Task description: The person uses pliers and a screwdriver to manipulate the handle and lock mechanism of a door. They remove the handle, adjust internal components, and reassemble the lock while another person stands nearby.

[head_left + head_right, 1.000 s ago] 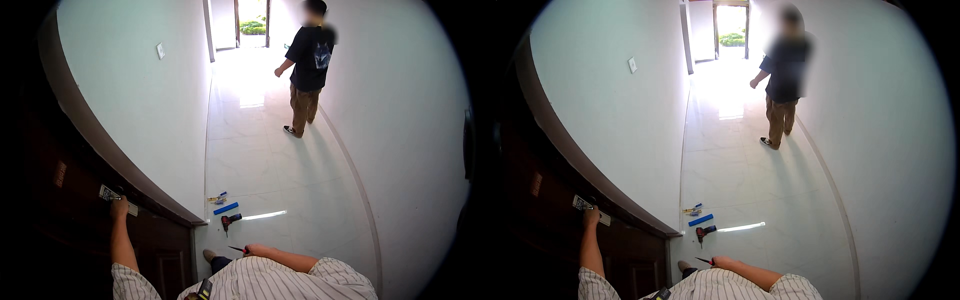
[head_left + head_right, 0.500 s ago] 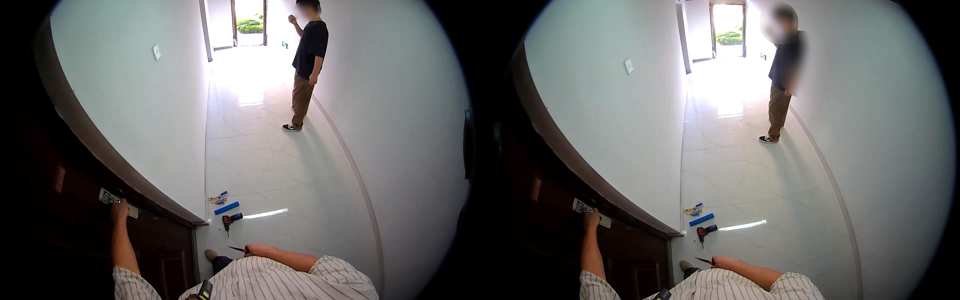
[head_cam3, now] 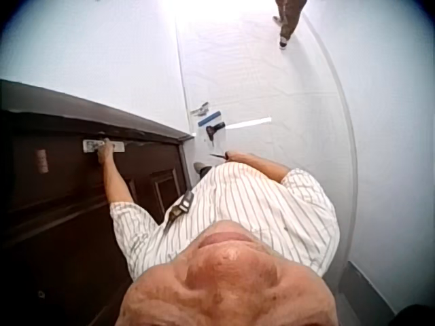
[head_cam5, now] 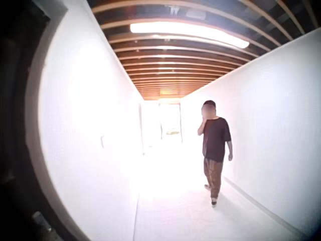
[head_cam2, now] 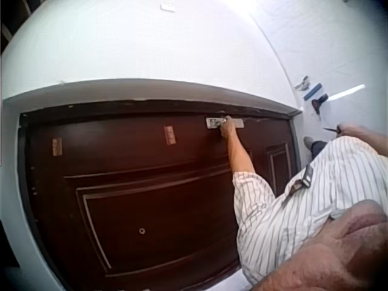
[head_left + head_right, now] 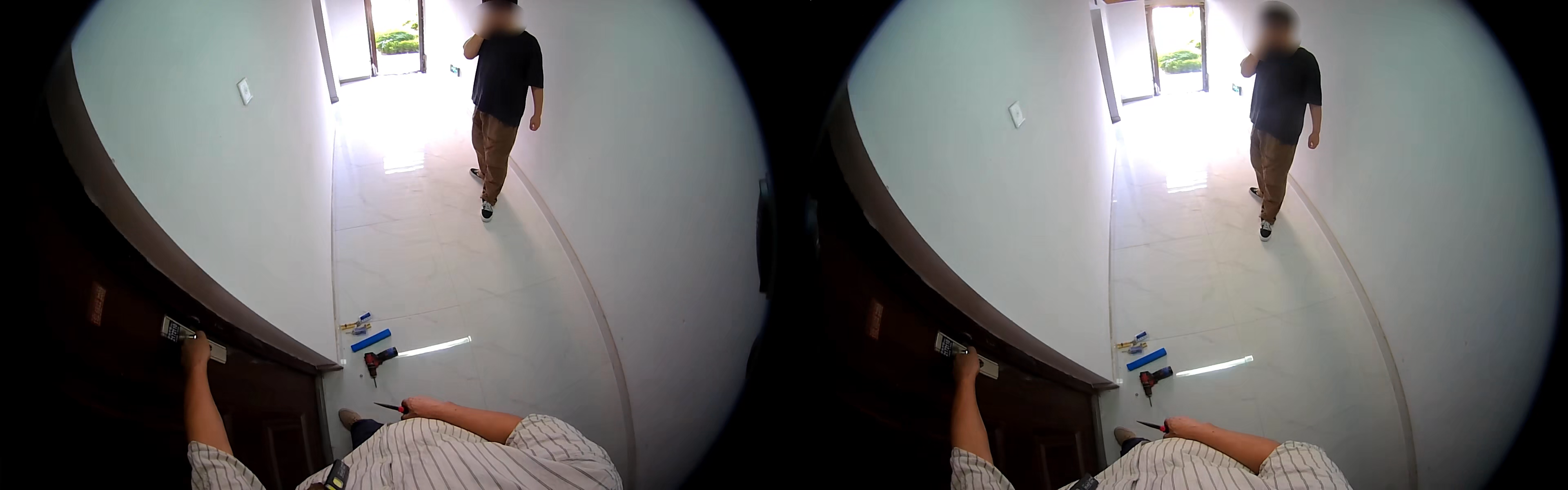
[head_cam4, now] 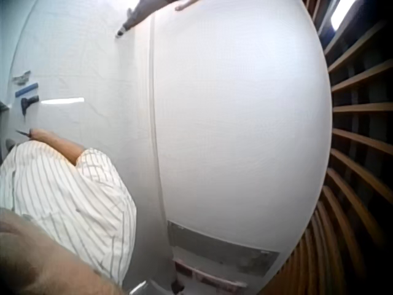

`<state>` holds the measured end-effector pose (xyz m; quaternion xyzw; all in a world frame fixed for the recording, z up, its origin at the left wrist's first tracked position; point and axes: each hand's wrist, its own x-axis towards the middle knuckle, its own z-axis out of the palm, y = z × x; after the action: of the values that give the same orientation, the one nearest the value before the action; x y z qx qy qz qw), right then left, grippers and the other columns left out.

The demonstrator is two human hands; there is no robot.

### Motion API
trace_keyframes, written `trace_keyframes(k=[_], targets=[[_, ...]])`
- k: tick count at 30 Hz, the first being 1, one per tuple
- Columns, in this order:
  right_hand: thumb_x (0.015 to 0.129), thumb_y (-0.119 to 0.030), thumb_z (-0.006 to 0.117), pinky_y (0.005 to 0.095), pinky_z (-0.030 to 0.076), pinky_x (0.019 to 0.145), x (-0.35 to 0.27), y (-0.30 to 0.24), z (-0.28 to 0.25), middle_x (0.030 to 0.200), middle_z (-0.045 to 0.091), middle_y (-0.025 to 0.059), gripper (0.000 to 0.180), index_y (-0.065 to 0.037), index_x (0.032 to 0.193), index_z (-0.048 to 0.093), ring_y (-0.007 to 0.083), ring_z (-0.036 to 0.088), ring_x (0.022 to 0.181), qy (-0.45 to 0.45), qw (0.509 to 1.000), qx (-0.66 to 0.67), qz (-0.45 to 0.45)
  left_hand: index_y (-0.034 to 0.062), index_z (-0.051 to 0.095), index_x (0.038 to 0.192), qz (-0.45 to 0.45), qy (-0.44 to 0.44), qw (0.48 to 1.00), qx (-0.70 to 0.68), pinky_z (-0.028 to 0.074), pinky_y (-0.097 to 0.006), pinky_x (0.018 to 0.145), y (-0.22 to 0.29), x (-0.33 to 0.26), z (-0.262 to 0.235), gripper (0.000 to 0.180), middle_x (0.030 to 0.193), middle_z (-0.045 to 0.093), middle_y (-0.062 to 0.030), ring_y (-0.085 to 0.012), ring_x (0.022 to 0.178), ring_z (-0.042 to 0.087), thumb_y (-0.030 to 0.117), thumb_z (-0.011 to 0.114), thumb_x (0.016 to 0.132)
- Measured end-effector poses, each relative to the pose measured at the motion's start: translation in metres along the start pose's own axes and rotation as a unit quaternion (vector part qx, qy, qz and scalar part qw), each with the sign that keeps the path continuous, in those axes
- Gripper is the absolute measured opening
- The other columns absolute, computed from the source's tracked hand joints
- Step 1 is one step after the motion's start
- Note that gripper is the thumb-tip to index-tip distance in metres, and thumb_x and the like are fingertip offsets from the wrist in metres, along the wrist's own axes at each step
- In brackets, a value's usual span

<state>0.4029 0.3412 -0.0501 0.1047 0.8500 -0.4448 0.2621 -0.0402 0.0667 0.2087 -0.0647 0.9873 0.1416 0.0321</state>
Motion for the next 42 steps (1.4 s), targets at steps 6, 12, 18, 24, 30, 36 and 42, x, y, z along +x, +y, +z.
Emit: trace_keyframes(k=[6,12,18,24,30,36,42], targets=[[0.083,-0.035,0.063,0.0462,0.049,0.078,-0.002,-0.001,0.001,0.092,0.067,0.0248,0.042,0.000,0.105,0.065,0.0402,0.064,0.089,0.005,1.000,0.001,0.002,-0.0047,0.064,0.114,0.001,-0.001,1.000,-0.028,0.046,-0.050,0.094,-0.002,0.000,0.002,0.057,0.120,0.061,-0.0276,-0.0442,0.112,0.058,0.043,0.040,0.093],[0.083,-0.036,0.063,0.0457,0.049,0.079,-0.002,-0.002,0.002,0.092,0.066,0.0247,0.042,0.000,0.105,0.065,0.0403,0.064,0.089,0.008,1.000,0.004,-0.005,-0.0046,0.063,0.116,0.004,-0.011,0.999,-0.032,0.045,-0.050,0.096,-0.013,0.014,0.008,0.058,0.121,0.061,-0.0274,-0.0437,0.113,0.057,0.043,0.040,0.093],[0.083,-0.035,0.063,0.0467,0.049,0.079,-0.001,0.000,0.002,0.091,0.066,0.0248,0.041,0.000,0.106,0.064,0.0405,0.063,0.089,-0.001,1.000,0.003,0.007,-0.0043,0.065,0.113,0.011,0.023,1.000,-0.016,0.046,-0.050,0.096,-0.003,0.001,0.004,0.058,0.119,0.061,-0.0281,-0.0442,0.113,0.058,0.044,0.040,0.092],[0.083,-0.035,0.062,0.0466,0.049,0.077,-0.008,-0.007,-0.002,0.089,0.066,0.0241,0.041,0.000,0.105,0.064,0.0400,0.064,0.088,0.012,1.000,0.008,0.003,-0.0049,0.065,0.111,0.029,0.011,0.999,-0.010,0.046,-0.050,0.095,-0.014,0.019,0.013,0.058,0.116,0.062,-0.0288,-0.0447,0.110,0.059,0.044,0.040,0.091],[0.084,-0.034,0.061,0.0469,0.049,0.077,-0.007,-0.005,-0.002,0.090,0.066,0.0249,0.040,0.000,0.105,0.063,0.0406,0.064,0.088,0.014,1.000,0.005,-0.001,-0.0054,0.066,0.109,0.040,0.027,0.999,-0.005,0.046,-0.051,0.094,-0.008,0.009,0.009,0.058,0.115,0.062,-0.0291,-0.0459,0.110,0.058,0.044,0.041,0.091],[0.083,-0.033,0.061,0.0469,0.049,0.077,-0.011,-0.009,-0.003,0.089,0.066,0.0254,0.040,0.001,0.104,0.063,0.0417,0.063,0.087,0.010,1.000,0.017,0.003,-0.0055,0.066,0.109,0.034,-0.004,0.999,-0.028,0.045,-0.050,0.094,-0.015,0.017,0.010,0.059,0.115,0.062,-0.0298,-0.0456,0.111,0.058,0.045,0.042,0.091],[0.083,-0.031,0.061,0.0476,0.049,0.076,-0.009,-0.009,-0.002,0.088,0.065,0.0255,0.038,0.001,0.103,0.063,0.0419,0.063,0.087,0.006,1.000,0.009,0.006,-0.0046,0.063,0.114,0.028,0.027,0.999,-0.012,0.045,-0.050,0.094,-0.021,0.030,0.020,0.059,0.117,0.062,-0.0279,-0.0451,0.111,0.057,0.046,0.043,0.092]])
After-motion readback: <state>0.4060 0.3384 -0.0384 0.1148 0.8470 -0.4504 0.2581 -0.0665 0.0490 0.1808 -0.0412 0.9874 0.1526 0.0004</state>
